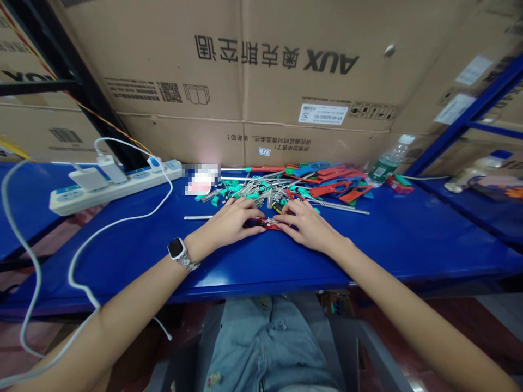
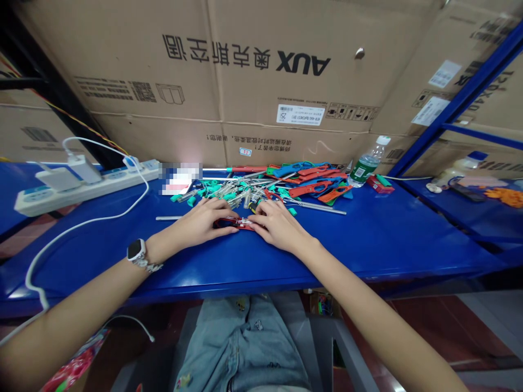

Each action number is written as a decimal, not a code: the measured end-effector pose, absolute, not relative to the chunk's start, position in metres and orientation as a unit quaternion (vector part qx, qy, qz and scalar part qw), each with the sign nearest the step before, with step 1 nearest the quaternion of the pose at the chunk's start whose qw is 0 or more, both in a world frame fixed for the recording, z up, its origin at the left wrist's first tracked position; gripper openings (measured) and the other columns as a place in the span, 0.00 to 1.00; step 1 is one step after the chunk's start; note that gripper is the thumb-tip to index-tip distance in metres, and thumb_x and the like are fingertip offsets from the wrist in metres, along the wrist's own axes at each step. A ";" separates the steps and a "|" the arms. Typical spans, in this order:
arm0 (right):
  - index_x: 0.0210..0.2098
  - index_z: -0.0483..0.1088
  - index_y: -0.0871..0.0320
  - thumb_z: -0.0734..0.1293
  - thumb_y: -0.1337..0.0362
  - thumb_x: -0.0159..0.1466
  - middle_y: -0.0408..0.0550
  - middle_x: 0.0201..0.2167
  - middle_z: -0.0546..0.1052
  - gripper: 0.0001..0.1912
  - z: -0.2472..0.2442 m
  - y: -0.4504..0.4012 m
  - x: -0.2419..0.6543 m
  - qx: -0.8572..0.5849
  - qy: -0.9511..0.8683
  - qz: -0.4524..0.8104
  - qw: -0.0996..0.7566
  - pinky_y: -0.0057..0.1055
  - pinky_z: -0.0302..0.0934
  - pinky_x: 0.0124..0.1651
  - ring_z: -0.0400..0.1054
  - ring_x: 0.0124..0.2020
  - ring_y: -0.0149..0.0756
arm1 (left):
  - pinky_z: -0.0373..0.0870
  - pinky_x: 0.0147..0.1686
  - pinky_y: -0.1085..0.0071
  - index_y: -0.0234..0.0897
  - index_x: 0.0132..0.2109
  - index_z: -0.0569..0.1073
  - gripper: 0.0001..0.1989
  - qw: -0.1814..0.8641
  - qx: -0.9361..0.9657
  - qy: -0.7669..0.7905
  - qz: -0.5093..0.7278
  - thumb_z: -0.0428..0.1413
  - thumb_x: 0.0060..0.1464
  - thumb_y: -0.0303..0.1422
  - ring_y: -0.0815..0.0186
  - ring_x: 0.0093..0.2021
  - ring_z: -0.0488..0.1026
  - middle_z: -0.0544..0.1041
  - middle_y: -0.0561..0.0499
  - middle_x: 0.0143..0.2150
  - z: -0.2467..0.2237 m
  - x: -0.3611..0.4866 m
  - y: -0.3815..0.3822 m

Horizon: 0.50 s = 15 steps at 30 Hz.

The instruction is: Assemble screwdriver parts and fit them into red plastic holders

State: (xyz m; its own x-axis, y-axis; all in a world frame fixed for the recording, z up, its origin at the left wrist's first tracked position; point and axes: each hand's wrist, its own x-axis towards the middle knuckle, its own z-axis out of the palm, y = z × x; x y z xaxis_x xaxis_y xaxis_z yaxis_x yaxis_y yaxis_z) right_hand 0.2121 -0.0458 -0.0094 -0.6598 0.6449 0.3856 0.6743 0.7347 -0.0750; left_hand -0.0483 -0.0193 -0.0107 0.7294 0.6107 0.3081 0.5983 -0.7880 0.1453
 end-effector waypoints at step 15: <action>0.55 0.78 0.54 0.61 0.57 0.75 0.55 0.47 0.77 0.18 -0.010 -0.052 0.208 -0.368 -0.907 -0.075 0.192 0.50 0.61 0.55 0.67 0.49 0.48 | 0.66 0.51 0.57 0.41 0.52 0.79 0.13 -0.061 0.936 0.297 0.178 0.56 0.68 0.40 0.54 0.49 0.73 0.77 0.45 0.49 -0.009 -0.048 -0.025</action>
